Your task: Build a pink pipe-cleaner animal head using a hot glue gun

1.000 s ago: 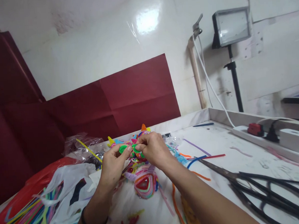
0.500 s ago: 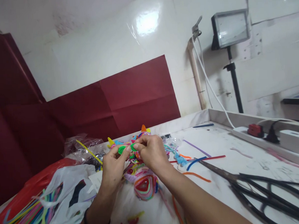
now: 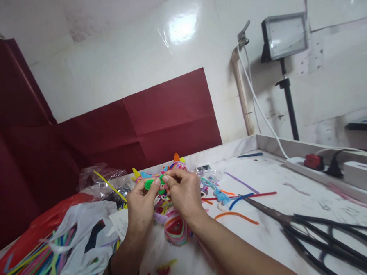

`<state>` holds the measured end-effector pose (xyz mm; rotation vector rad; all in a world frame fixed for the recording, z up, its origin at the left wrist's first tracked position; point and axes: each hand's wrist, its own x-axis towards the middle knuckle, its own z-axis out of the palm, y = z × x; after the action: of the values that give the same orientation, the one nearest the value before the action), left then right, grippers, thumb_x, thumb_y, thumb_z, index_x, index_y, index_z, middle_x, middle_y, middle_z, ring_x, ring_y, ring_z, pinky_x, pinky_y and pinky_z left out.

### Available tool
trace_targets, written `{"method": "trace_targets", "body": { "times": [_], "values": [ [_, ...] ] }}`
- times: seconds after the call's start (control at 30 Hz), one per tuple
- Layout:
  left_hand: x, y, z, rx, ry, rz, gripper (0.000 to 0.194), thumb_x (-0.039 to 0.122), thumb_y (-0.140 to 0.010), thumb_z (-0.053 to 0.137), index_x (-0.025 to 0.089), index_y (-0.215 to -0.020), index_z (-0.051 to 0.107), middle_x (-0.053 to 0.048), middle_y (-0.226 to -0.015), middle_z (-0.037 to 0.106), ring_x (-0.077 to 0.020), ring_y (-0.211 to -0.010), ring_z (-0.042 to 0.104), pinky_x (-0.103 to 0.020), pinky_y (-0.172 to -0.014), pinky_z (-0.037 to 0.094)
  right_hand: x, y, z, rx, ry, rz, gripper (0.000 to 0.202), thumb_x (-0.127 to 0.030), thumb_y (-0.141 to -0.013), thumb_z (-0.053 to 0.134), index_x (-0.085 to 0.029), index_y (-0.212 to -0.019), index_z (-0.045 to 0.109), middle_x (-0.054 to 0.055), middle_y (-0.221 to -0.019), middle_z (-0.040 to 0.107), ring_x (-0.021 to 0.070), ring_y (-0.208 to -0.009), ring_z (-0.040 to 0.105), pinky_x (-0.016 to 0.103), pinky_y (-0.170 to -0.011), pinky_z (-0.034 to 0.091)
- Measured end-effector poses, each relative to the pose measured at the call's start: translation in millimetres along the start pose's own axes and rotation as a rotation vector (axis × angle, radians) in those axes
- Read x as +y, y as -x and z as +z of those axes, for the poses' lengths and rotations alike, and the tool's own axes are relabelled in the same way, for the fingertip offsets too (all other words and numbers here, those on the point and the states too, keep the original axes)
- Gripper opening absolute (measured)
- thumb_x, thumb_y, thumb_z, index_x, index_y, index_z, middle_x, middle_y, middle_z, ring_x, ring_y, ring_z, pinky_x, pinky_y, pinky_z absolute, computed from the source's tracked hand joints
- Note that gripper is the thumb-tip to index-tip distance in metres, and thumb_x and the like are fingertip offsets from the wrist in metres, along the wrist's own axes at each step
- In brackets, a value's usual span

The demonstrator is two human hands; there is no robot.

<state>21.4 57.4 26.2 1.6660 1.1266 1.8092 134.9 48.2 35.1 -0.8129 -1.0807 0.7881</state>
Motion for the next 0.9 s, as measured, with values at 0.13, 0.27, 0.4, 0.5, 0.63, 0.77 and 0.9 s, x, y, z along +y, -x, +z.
{"method": "trace_targets", "body": {
  "times": [0.13, 0.27, 0.4, 0.5, 0.63, 0.77, 0.9],
  "values": [
    [-7, -3, -0.1, -0.043, 0.086, -0.031, 0.023, 0.038, -0.075, 0.069, 0.016, -0.076, 0.068, 0.000, -0.065, 0.064, -0.0132, -0.059, 0.058, -0.024, -0.058, 0.047, 1, -4, -2, -0.050, -0.023, 0.004, 0.015, -0.033, -0.064, 0.067, -0.018, -0.065, 0.068, -0.001, -0.048, 0.061, 0.0143, -0.041, 0.054, 0.027, -0.041, 0.043],
    [-3, -6, -1.8, -0.080, 0.138, -0.066, 0.027, 0.042, -0.077, 0.066, 0.016, -0.070, 0.063, 0.003, -0.059, 0.058, -0.0100, -0.053, 0.051, -0.021, -0.052, 0.041, 4, -11, -7, -0.100, -0.025, 0.001, 0.017, -0.034, -0.064, 0.067, -0.017, -0.065, 0.068, -0.002, -0.046, 0.058, 0.0137, -0.041, 0.052, 0.027, -0.042, 0.042],
    [6, -6, -5.0, -0.092, 0.153, -0.081, 0.027, 0.041, -0.079, 0.064, 0.016, -0.069, 0.061, 0.002, -0.061, 0.059, -0.0084, -0.051, 0.048, -0.020, -0.048, 0.036, 7, -15, -10, -0.122, -0.008, -0.012, 0.019, -0.035, -0.063, 0.067, -0.016, -0.063, 0.067, -0.002, -0.048, 0.057, 0.0123, -0.041, 0.050, 0.026, -0.043, 0.041],
    [9, -7, -6.9, -0.092, 0.144, -0.066, 0.027, 0.041, -0.078, 0.066, 0.016, -0.070, 0.061, 0.002, -0.061, 0.059, -0.0089, -0.053, 0.049, -0.020, -0.049, 0.037, 8, -16, -11, -0.144, 0.015, -0.015, 0.018, -0.035, -0.063, 0.067, -0.016, -0.063, 0.067, -0.002, -0.048, 0.057, 0.0122, -0.042, 0.049, 0.027, -0.044, 0.042],
    [8, -9, -8.4, -0.068, 0.137, -0.082, 0.027, 0.042, -0.076, 0.067, 0.015, -0.074, 0.063, 0.003, -0.058, 0.058, -0.0089, -0.051, 0.048, -0.020, -0.048, 0.036, 7, -17, -12, -0.183, 0.054, -0.009, 0.018, -0.033, -0.064, 0.067, -0.016, -0.069, 0.069, 0.000, -0.054, 0.061, 0.0135, -0.045, 0.052, 0.028, -0.046, 0.045],
    [7, -10, -8.7, -0.055, 0.118, -0.096, 0.024, 0.038, -0.074, 0.068, 0.014, -0.073, 0.063, 0.003, -0.054, 0.056, -0.0082, -0.049, 0.046, -0.020, -0.047, 0.034, 3, -18, -14, -0.249, 0.101, -0.003, 0.015, -0.032, -0.065, 0.064, -0.017, -0.066, 0.068, 0.000, -0.054, 0.060, 0.0133, -0.046, 0.051, 0.027, -0.047, 0.044],
    [7, -11, -8.2, -0.062, 0.114, -0.104, 0.024, 0.037, -0.074, 0.068, 0.014, -0.074, 0.063, 0.003, -0.054, 0.057, -0.0078, -0.049, 0.045, -0.020, -0.046, 0.033, 0, -20, -18, -0.309, 0.184, -0.037, 0.017, -0.034, -0.067, 0.063, -0.017, -0.067, 0.068, 0.000, -0.057, 0.060, 0.0135, -0.050, 0.050, 0.027, -0.050, 0.042]
  ]
}}
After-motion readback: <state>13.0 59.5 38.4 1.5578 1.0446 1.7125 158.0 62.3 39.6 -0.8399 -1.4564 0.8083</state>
